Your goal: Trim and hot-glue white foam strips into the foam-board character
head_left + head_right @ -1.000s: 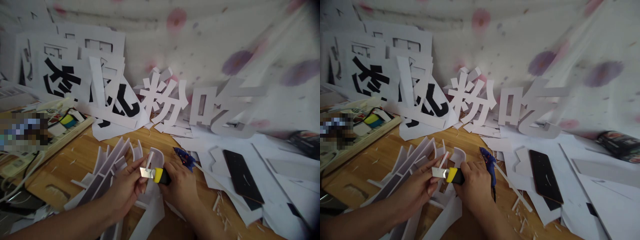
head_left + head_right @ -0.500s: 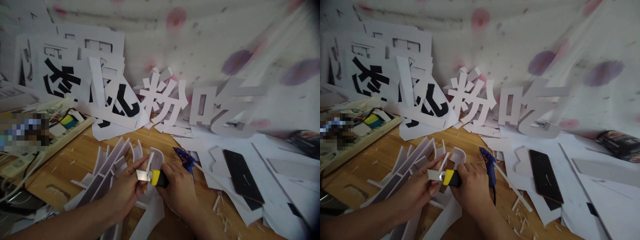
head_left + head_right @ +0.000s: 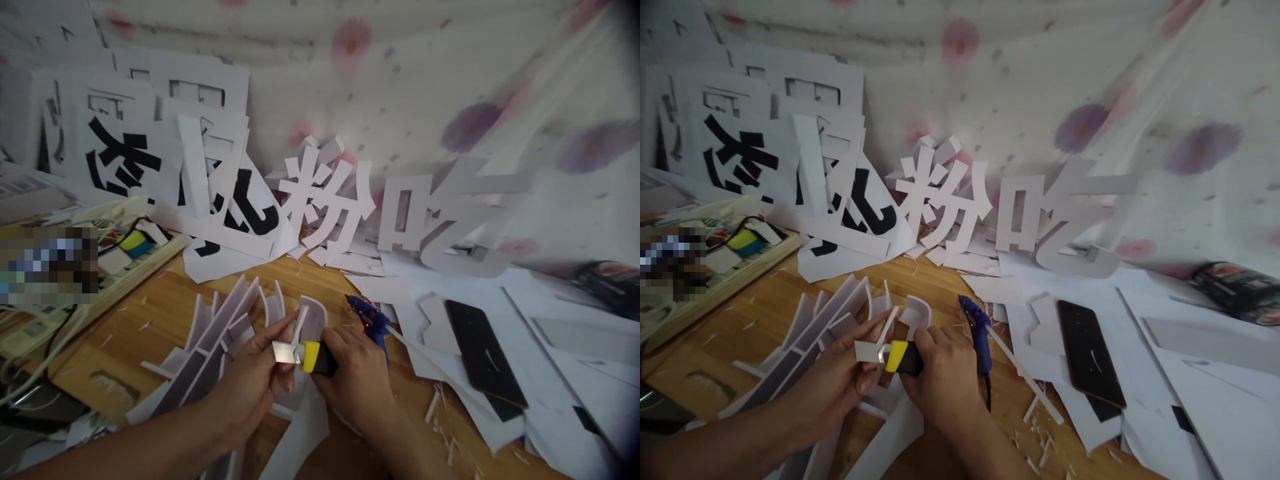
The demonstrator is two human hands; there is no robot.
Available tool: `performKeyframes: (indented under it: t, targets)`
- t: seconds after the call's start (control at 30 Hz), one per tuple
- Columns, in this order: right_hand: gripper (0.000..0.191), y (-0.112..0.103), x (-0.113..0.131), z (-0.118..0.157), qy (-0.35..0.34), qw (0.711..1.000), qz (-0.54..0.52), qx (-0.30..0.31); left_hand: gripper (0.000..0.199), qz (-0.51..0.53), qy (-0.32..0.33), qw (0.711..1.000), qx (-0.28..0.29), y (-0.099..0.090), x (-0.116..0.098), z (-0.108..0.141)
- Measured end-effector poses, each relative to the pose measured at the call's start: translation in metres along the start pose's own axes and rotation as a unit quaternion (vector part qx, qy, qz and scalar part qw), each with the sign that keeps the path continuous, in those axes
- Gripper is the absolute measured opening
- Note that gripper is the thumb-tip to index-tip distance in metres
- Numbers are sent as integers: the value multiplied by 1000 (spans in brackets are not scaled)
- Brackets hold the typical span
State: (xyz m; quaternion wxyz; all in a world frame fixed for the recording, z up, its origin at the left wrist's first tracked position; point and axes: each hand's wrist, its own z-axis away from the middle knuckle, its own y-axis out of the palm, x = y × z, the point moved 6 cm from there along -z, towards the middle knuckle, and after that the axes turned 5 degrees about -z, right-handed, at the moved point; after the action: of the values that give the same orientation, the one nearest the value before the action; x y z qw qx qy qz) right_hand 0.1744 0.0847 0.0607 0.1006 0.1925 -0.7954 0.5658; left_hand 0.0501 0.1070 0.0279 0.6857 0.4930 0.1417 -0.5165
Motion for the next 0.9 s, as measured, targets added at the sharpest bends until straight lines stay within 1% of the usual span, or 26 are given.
performKeyframes:
  t: [0.3,0.47,0.77,0.9]
  targets:
    - [9,0,-4,-2,10,1000,11,-7,37,3,-4,1000,-6,2,-1,3]
    - [9,0,-6,-3,15,1000,4,8,40,-5,-18,1000,13,3,-2,3]
    - [5,-2,-10,-3,29,1000,-11,-1,44,0,-14,999,35,6,-3,7]
    - [6,-3,-10,-4,28,1000,-9,-4,47,-3,-19,999,42,6,-3,7]
